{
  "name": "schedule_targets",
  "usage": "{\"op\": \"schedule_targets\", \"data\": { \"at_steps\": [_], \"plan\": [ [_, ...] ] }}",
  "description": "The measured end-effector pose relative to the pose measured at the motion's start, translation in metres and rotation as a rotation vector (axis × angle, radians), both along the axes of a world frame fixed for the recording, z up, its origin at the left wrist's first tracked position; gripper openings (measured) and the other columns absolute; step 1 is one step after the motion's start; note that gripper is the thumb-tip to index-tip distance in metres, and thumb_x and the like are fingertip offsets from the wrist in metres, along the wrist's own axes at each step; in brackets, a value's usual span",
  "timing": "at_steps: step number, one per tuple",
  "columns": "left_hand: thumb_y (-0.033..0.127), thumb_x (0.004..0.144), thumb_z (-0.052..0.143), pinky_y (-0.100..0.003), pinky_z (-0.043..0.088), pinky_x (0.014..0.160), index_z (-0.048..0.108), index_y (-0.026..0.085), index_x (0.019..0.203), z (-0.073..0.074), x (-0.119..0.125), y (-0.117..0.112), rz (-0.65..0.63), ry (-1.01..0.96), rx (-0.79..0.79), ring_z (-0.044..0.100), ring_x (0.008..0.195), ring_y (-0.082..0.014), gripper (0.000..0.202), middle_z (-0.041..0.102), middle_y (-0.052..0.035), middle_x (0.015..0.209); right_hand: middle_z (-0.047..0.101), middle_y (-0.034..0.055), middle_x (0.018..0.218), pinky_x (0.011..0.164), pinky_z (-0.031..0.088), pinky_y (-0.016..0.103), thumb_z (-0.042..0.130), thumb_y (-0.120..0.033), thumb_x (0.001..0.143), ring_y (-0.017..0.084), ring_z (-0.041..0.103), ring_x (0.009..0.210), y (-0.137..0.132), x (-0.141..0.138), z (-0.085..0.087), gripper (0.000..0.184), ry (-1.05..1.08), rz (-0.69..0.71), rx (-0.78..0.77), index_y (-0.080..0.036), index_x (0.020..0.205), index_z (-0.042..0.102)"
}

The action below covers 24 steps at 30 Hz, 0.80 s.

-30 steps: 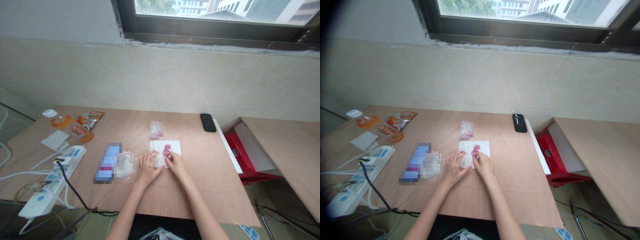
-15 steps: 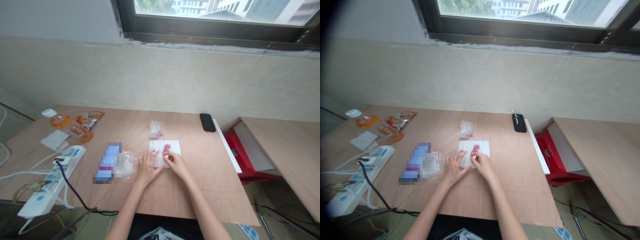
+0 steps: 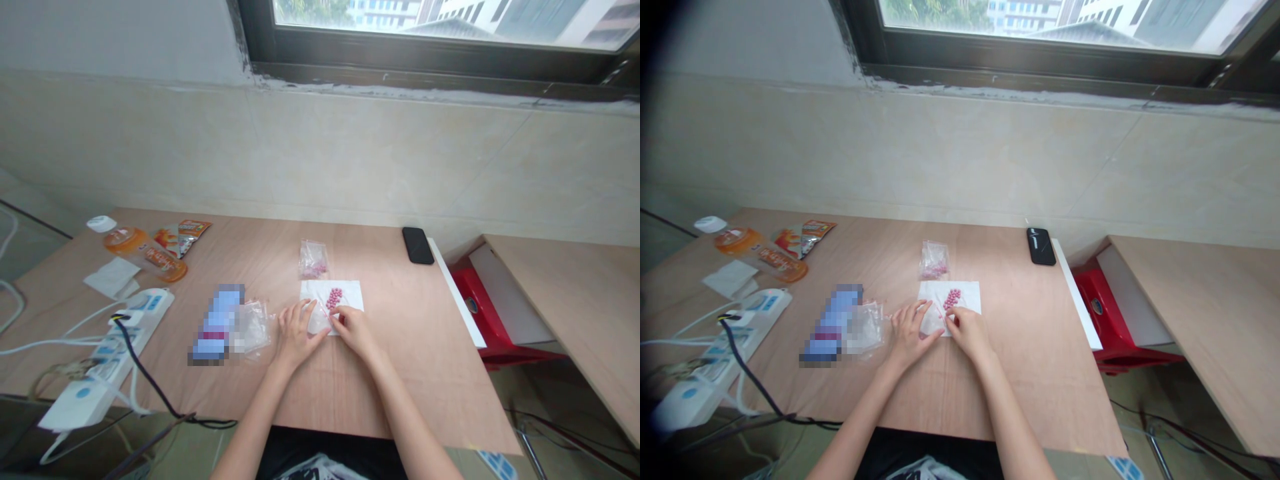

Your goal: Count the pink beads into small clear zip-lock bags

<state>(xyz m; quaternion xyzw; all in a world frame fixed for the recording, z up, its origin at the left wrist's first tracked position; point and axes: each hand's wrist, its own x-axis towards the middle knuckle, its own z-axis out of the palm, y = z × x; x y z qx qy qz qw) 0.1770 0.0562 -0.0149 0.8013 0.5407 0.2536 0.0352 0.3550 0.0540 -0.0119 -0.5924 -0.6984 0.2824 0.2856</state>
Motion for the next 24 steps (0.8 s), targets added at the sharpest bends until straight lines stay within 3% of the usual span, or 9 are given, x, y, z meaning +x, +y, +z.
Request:
{"op": "schedule_targets", "data": {
  "at_steps": [10, 19, 24],
  "plan": [
    [0.052, 0.077, 0.059, -0.041, 0.029, 0.096, 0.048, 0.022, 0.126, 0.003, -0.001, -0.001, -0.014, -0.004, -0.005, 0.050, 0.111, -0.0267, 0.058, 0.056, -0.0104, 0.123, 0.063, 0.0001, 0.073, 0.062, 0.038, 0.021, 0.051, -0.022, 0.083, 0.013, 0.056, 0.063, 0.001, 0.000, -0.003, 0.014, -0.006, -0.036, 0.024, -0.021, 0.092, 0.062],
    [0.052, 0.077, 0.059, -0.042, 0.029, 0.097, 0.049, 0.021, 0.126, 0.001, -0.001, -0.001, -0.008, -0.005, -0.001, 0.050, 0.111, -0.0269, 0.058, 0.056, -0.0109, 0.124, 0.057, -0.0019, 0.063, 0.056, 0.033, 0.020, 0.055, -0.034, 0.081, 0.012, 0.053, 0.058, 0.003, -0.004, 0.006, 0.014, -0.094, -0.144, -0.021, -0.021, 0.079, 0.057],
    [0.050, 0.077, 0.060, -0.042, 0.027, 0.097, 0.049, 0.022, 0.126, 0.001, -0.001, -0.001, -0.009, -0.021, -0.013, 0.050, 0.111, -0.0268, 0.058, 0.056, -0.0111, 0.123, 0.059, -0.0008, 0.065, 0.058, 0.033, 0.020, 0.054, -0.031, 0.081, 0.012, 0.053, 0.060, 0.003, -0.005, 0.007, 0.012, -0.118, -0.136, -0.041, -0.020, 0.079, 0.058]
  ]
}}
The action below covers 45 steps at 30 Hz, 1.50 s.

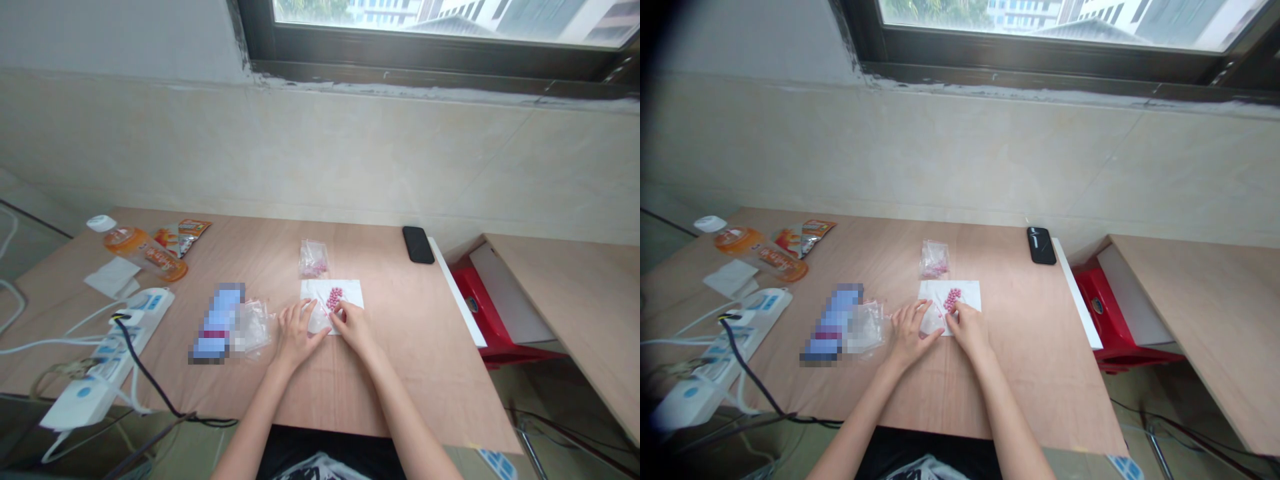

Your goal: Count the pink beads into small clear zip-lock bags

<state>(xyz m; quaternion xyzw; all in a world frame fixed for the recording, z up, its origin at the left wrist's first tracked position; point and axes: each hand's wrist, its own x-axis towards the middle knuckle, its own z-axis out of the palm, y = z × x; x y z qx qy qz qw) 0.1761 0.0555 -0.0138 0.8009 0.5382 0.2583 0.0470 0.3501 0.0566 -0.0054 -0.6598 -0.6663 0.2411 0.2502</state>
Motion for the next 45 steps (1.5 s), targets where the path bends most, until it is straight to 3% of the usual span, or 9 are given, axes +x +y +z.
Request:
{"op": "schedule_targets", "data": {
  "at_steps": [6, 11, 17, 26, 29, 32, 37, 41, 45],
  "plan": [
    [0.051, 0.076, 0.060, -0.043, 0.029, 0.096, 0.049, 0.022, 0.126, 0.001, 0.000, 0.000, -0.003, 0.008, 0.010, 0.050, 0.110, -0.0273, 0.058, 0.056, -0.0113, 0.123, 0.058, -0.0010, 0.063, 0.057, 0.035, 0.021, 0.052, -0.028, 0.082, 0.012, 0.053, 0.058, -0.004, 0.003, 0.005, 0.012, 0.075, 0.005, 0.013, -0.021, 0.081, 0.061],
    [0.051, 0.075, 0.061, -0.043, 0.030, 0.096, 0.050, 0.022, 0.125, 0.001, 0.001, 0.000, 0.001, 0.019, 0.024, 0.051, 0.109, -0.0278, 0.059, 0.057, -0.0112, 0.122, 0.055, -0.0025, 0.057, 0.054, 0.036, 0.021, 0.053, -0.034, 0.082, 0.012, 0.051, 0.053, -0.002, 0.003, 0.007, 0.018, 0.227, -0.004, -0.011, -0.020, 0.084, 0.064],
    [0.049, 0.075, 0.061, -0.042, 0.030, 0.096, 0.051, 0.022, 0.125, -0.001, 0.001, 0.000, 0.005, 0.018, 0.017, 0.051, 0.110, -0.0271, 0.057, 0.057, -0.0104, 0.122, 0.063, -0.0005, 0.068, 0.058, 0.038, 0.021, 0.054, -0.033, 0.084, 0.012, 0.054, 0.059, -0.001, 0.000, 0.014, 0.020, 0.319, 0.131, -0.053, -0.020, 0.091, 0.067],
    [0.048, 0.076, 0.061, -0.041, 0.028, 0.096, 0.049, 0.022, 0.125, 0.001, 0.000, 0.000, 0.005, 0.002, 0.003, 0.050, 0.110, -0.0264, 0.057, 0.056, -0.0101, 0.123, 0.066, 0.0018, 0.077, 0.060, 0.040, 0.022, 0.048, -0.035, 0.088, 0.013, 0.055, 0.065, -0.004, -0.001, 0.016, 0.025, 0.453, 0.196, -0.117, -0.018, 0.090, 0.067],
    [0.049, 0.076, 0.060, -0.042, 0.028, 0.096, 0.049, 0.022, 0.124, 0.001, 0.000, 0.000, 0.004, -0.012, -0.004, 0.050, 0.110, -0.0269, 0.057, 0.056, -0.0109, 0.123, 0.063, 0.0011, 0.072, 0.057, 0.038, 0.021, 0.048, -0.036, 0.087, 0.013, 0.053, 0.062, -0.002, 0.000, 0.012, 0.026, 0.506, 0.148, -0.074, -0.018, 0.092, 0.066],
    [0.051, 0.076, 0.061, -0.042, 0.028, 0.096, 0.049, 0.022, 0.125, 0.000, 0.000, 0.000, 0.004, -0.017, -0.001, 0.050, 0.110, -0.0276, 0.058, 0.056, -0.0112, 0.122, 0.057, -0.0016, 0.063, 0.055, 0.036, 0.021, 0.051, -0.034, 0.084, 0.012, 0.050, 0.056, 0.001, 0.002, 0.008, 0.022, 0.418, 0.041, -0.031, -0.019, 0.092, 0.065],
    [0.052, 0.075, 0.060, -0.042, 0.028, 0.096, 0.049, 0.023, 0.125, -0.002, 0.000, 0.000, 0.008, 0.001, 0.007, 0.050, 0.110, -0.0278, 0.059, 0.056, -0.0110, 0.122, 0.052, -0.0025, 0.055, 0.053, 0.033, 0.021, 0.055, -0.041, 0.081, 0.012, 0.050, 0.053, 0.005, 0.004, 0.005, 0.023, 0.170, -0.106, -0.034, -0.020, 0.072, 0.059],
    [0.052, 0.076, 0.060, -0.042, 0.028, 0.097, 0.049, 0.022, 0.125, -0.001, 0.001, 0.000, 0.009, 0.006, 0.002, 0.050, 0.111, -0.0274, 0.058, 0.056, -0.0109, 0.123, 0.056, -0.0003, 0.058, 0.053, 0.032, 0.021, 0.054, -0.042, 0.082, 0.013, 0.052, 0.054, 0.008, 0.000, 0.004, 0.027, 0.066, -0.138, -0.017, -0.020, 0.067, 0.054],
    [0.052, 0.076, 0.060, -0.043, 0.028, 0.097, 0.049, 0.022, 0.125, 0.001, 0.001, 0.000, 0.006, 0.006, -0.005, 0.050, 0.111, -0.0273, 0.058, 0.056, -0.0108, 0.123, 0.055, -0.0013, 0.057, 0.053, 0.031, 0.020, 0.054, -0.034, 0.080, 0.013, 0.051, 0.054, 0.008, -0.001, 0.003, 0.016, 0.051, -0.109, -0.004, -0.021, 0.070, 0.054]
  ]
}}
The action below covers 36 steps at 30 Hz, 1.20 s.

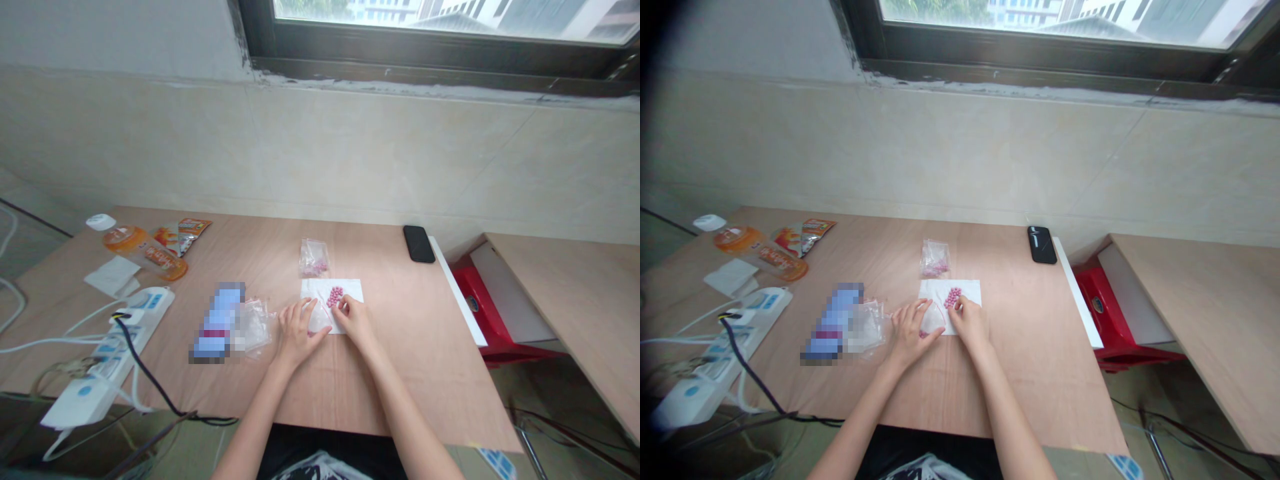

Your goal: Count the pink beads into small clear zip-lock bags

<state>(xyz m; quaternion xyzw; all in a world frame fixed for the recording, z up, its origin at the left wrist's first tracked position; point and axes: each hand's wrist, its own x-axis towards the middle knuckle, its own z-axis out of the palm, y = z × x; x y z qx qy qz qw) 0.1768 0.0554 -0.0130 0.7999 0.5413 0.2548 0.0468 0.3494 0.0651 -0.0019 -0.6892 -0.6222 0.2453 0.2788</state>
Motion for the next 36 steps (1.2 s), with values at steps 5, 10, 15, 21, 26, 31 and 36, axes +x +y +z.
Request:
{"op": "schedule_targets", "data": {
  "at_steps": [5, 10, 15, 21, 26, 31, 36],
  "plan": [
    [0.051, 0.075, 0.061, -0.043, 0.028, 0.096, 0.050, 0.022, 0.125, -0.001, 0.000, 0.000, 0.006, -0.016, -0.005, 0.050, 0.109, -0.0280, 0.059, 0.056, -0.0112, 0.123, 0.052, -0.0040, 0.055, 0.053, 0.032, 0.020, 0.053, -0.028, 0.078, 0.012, 0.049, 0.053, -0.004, 0.002, -0.002, 0.008, 0.056, 0.057, -0.001, -0.022, 0.079, 0.057],
    [0.051, 0.075, 0.061, -0.043, 0.028, 0.096, 0.050, 0.022, 0.125, -0.001, 0.000, 0.000, 0.003, -0.009, 0.001, 0.050, 0.109, -0.0276, 0.058, 0.056, -0.0108, 0.123, 0.054, -0.0024, 0.058, 0.055, 0.033, 0.020, 0.051, -0.028, 0.080, 0.012, 0.051, 0.055, -0.007, 0.002, -0.004, 0.011, 0.075, 0.117, 0.005, -0.021, 0.079, 0.060],
    [0.051, 0.076, 0.060, -0.043, 0.028, 0.096, 0.050, 0.022, 0.125, -0.001, 0.000, 0.000, -0.004, -0.002, 0.000, 0.050, 0.110, -0.0275, 0.058, 0.056, -0.0110, 0.123, 0.054, -0.0021, 0.057, 0.055, 0.033, 0.020, 0.051, -0.028, 0.081, 0.012, 0.050, 0.054, -0.007, 0.003, -0.002, 0.014, 0.104, 0.115, -0.001, -0.020, 0.079, 0.062],
    [0.051, 0.075, 0.061, -0.043, 0.028, 0.096, 0.051, 0.024, 0.124, 0.000, 0.001, 0.000, -0.001, 0.008, 0.005, 0.050, 0.109, -0.0275, 0.058, 0.056, -0.0099, 0.123, 0.052, -0.0030, 0.055, 0.052, 0.034, 0.021, 0.056, -0.034, 0.080, 0.012, 0.048, 0.052, -0.005, 0.003, 0.003, 0.019, 0.306, 0.099, -0.036, -0.019, 0.083, 0.066],
    [0.050, 0.075, 0.062, -0.042, 0.028, 0.096, 0.050, 0.025, 0.125, 0.000, 0.000, 0.001, -0.016, -0.005, 0.004, 0.050, 0.109, -0.0269, 0.058, 0.055, -0.0101, 0.123, 0.057, -0.0018, 0.062, 0.051, 0.034, 0.020, 0.056, -0.037, 0.081, 0.010, 0.046, 0.053, -0.002, 0.002, 0.000, 0.024, 0.417, 0.223, -0.041, -0.018, 0.088, 0.067],
    [0.050, 0.076, 0.061, -0.042, 0.029, 0.096, 0.048, 0.025, 0.128, 0.000, -0.001, 0.000, -0.032, 0.004, 0.003, 0.049, 0.112, -0.0264, 0.059, 0.054, -0.0092, 0.125, 0.063, 0.0001, 0.070, 0.055, 0.036, 0.021, 0.053, -0.034, 0.082, 0.011, 0.051, 0.057, 0.002, 0.011, -0.005, 0.024, 0.298, 0.136, -0.002, -0.019, 0.095, 0.068],
    [0.050, 0.076, 0.061, -0.042, 0.029, 0.096, 0.048, 0.026, 0.127, 0.001, -0.001, 0.000, -0.041, -0.005, 0.008, 0.049, 0.112, -0.0261, 0.057, 0.054, -0.0087, 0.125, 0.059, -0.0016, 0.061, 0.053, 0.032, 0.021, 0.051, -0.035, 0.084, 0.012, 0.053, 0.054, 0.006, 0.021, -0.004, 0.024, 0.007, -0.039, -0.020, -0.022, 0.098, 0.066]
  ]
}}
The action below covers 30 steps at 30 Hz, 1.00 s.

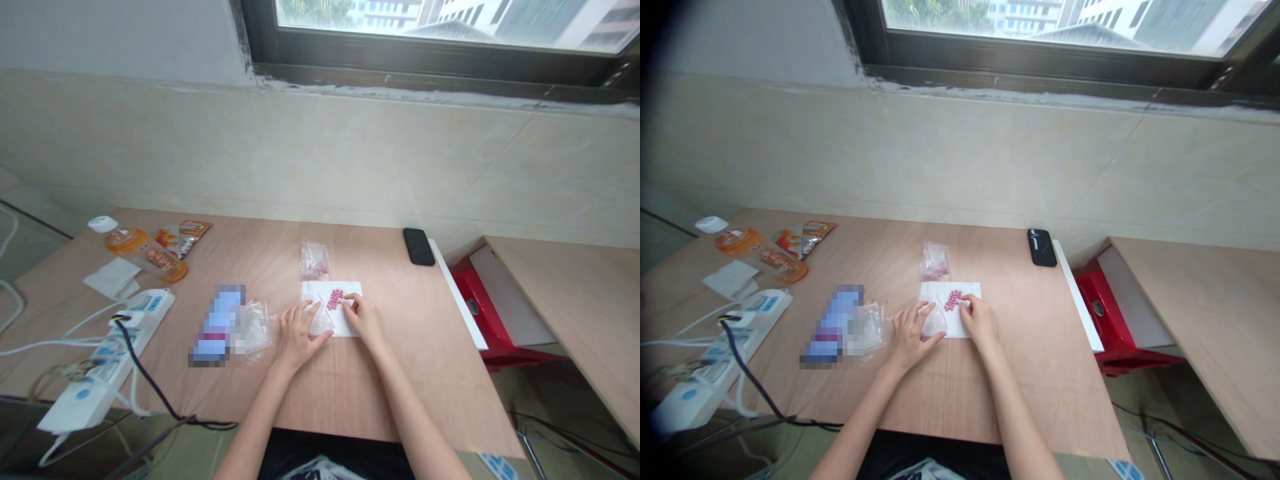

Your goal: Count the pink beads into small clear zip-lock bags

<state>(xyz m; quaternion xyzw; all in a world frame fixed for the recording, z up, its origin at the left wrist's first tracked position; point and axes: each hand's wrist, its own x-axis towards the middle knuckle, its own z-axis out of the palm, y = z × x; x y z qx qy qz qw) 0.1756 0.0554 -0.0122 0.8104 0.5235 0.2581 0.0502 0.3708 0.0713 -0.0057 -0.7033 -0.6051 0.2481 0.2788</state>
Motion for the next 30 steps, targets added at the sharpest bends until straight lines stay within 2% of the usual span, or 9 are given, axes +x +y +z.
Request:
{"op": "schedule_targets", "data": {
  "at_steps": [8, 19, 25, 30],
  "plan": [
    [0.049, 0.076, 0.061, -0.042, 0.029, 0.096, 0.047, 0.026, 0.127, 0.003, -0.001, 0.000, -0.008, 0.010, -0.024, 0.049, 0.112, -0.0261, 0.058, 0.054, -0.0085, 0.125, 0.061, -0.0004, 0.063, 0.051, 0.028, 0.021, 0.048, -0.043, 0.087, 0.012, 0.056, 0.056, 0.012, -0.003, 0.008, 0.026, -0.102, -0.050, -0.018, -0.022, 0.090, 0.065],
    [0.049, 0.076, 0.062, -0.044, 0.028, 0.098, 0.046, 0.025, 0.128, 0.002, 0.000, 0.001, 0.001, 0.006, -0.032, 0.049, 0.113, -0.0269, 0.059, 0.054, -0.0092, 0.125, 0.064, 0.0002, 0.066, 0.051, 0.028, 0.022, 0.052, -0.037, 0.085, 0.013, 0.056, 0.057, 0.011, 0.001, 0.003, 0.021, -0.133, 0.006, -0.048, -0.023, 0.092, 0.066],
    [0.050, 0.076, 0.060, -0.043, 0.029, 0.097, 0.045, 0.025, 0.129, 0.003, 0.000, 0.000, 0.004, 0.004, -0.034, 0.048, 0.114, -0.0268, 0.060, 0.053, -0.0093, 0.126, 0.063, 0.0008, 0.065, 0.053, 0.030, 0.022, 0.051, -0.034, 0.084, 0.013, 0.055, 0.057, 0.010, 0.004, 0.000, 0.021, -0.074, 0.046, -0.007, -0.022, 0.091, 0.068],
    [0.049, 0.077, 0.060, -0.043, 0.030, 0.096, 0.044, 0.025, 0.130, 0.002, 0.003, 0.001, -0.003, -0.002, -0.043, 0.047, 0.115, -0.0271, 0.060, 0.052, -0.0097, 0.128, 0.060, -0.0001, 0.060, 0.053, 0.034, 0.021, 0.055, -0.036, 0.082, 0.013, 0.052, 0.055, 0.007, 0.005, 0.003, 0.022, 0.149, 0.084, 0.011, -0.020, 0.089, 0.068]
  ]
}}
